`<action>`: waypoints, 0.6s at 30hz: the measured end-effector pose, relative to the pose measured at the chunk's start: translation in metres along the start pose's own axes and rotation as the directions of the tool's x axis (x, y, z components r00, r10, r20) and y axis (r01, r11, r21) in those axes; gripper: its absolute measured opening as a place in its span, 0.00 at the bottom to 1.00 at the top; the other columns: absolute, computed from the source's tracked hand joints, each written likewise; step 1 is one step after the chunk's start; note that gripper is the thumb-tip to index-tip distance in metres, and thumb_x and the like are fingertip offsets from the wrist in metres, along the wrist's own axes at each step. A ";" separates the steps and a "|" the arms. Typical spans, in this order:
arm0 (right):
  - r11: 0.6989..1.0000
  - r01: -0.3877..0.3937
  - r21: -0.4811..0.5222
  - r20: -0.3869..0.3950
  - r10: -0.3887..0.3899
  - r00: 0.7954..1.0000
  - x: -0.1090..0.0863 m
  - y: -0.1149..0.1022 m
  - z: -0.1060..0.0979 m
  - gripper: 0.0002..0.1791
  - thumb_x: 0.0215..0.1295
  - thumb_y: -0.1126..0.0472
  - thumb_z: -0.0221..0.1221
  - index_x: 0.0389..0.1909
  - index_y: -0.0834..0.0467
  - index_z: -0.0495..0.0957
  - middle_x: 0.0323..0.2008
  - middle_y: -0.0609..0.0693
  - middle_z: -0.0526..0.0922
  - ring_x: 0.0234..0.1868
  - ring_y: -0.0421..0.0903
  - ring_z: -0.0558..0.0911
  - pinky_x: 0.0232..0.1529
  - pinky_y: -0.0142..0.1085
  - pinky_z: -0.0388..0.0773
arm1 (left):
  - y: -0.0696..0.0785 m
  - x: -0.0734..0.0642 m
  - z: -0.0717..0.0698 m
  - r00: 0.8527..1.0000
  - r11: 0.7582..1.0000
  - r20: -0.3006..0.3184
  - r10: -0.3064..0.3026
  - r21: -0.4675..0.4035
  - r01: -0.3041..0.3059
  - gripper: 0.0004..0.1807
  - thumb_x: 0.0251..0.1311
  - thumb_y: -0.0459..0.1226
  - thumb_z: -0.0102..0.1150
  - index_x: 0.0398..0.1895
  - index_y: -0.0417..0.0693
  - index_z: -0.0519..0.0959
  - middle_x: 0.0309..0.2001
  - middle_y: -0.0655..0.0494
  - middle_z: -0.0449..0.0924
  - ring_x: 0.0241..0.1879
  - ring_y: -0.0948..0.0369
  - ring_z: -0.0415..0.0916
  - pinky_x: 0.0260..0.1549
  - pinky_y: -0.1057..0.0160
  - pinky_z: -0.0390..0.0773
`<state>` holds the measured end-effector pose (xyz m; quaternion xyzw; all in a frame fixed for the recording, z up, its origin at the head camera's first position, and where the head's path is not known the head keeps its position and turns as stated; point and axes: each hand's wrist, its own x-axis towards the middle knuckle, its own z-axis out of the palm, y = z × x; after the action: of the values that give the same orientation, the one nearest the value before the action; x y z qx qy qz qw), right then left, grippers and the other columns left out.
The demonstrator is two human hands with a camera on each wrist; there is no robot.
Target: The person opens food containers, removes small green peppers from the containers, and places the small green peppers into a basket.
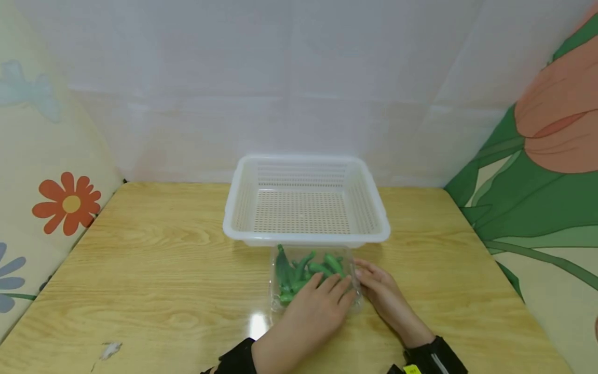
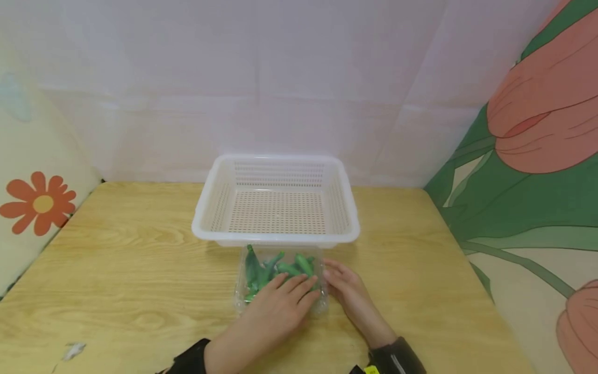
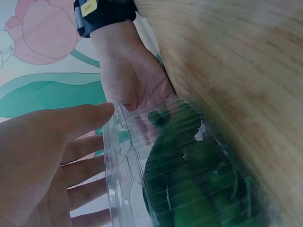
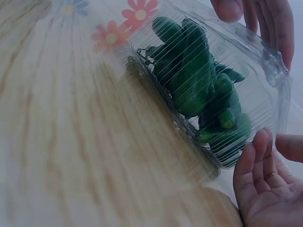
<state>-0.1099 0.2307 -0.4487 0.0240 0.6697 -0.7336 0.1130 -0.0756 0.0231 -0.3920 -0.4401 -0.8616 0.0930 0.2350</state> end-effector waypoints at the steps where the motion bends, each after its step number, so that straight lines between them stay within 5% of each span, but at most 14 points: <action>1: 1.000 -0.001 -0.001 0.003 0.001 1.000 0.000 0.000 0.000 0.28 0.76 0.63 0.50 0.68 0.76 0.58 0.53 0.46 0.79 0.52 0.38 0.79 0.52 0.31 0.77 | 0.000 0.000 0.000 1.000 1.000 -0.007 -0.001 0.001 0.001 0.17 0.68 0.42 0.52 0.58 0.59 0.79 0.61 0.61 0.77 0.58 0.63 0.75 0.55 0.61 0.77; 6: 1.000 0.014 0.005 0.020 -0.014 1.000 0.000 0.001 -0.001 0.25 0.76 0.64 0.49 0.66 0.74 0.60 0.50 0.43 0.81 0.50 0.37 0.80 0.51 0.30 0.78 | 0.000 0.003 0.000 1.000 1.000 -0.013 -0.005 0.009 0.005 0.18 0.68 0.42 0.53 0.59 0.57 0.79 0.61 0.61 0.78 0.57 0.63 0.76 0.54 0.61 0.78; 12: 1.000 0.026 0.017 0.026 -0.026 0.999 0.001 0.000 -0.001 0.24 0.76 0.64 0.49 0.66 0.74 0.60 0.49 0.43 0.82 0.50 0.37 0.80 0.50 0.29 0.78 | 0.003 0.009 -0.001 0.991 0.999 0.132 -0.034 0.021 0.031 0.22 0.70 0.44 0.53 0.66 0.56 0.74 0.66 0.61 0.73 0.60 0.63 0.73 0.55 0.61 0.77; 18: 1.000 -0.011 0.014 -0.010 0.011 1.000 0.001 -0.001 0.000 0.26 0.76 0.63 0.49 0.67 0.74 0.59 0.49 0.43 0.82 0.50 0.37 0.81 0.51 0.30 0.78 | 0.007 0.014 -0.003 0.974 0.998 0.214 -0.069 0.017 0.067 0.25 0.70 0.46 0.54 0.69 0.55 0.70 0.68 0.61 0.70 0.62 0.63 0.71 0.56 0.59 0.77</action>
<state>-0.1111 0.2301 -0.4484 0.0319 0.6648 -0.7376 0.1135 -0.0762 0.0380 -0.3878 -0.3965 -0.8961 0.1360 0.1459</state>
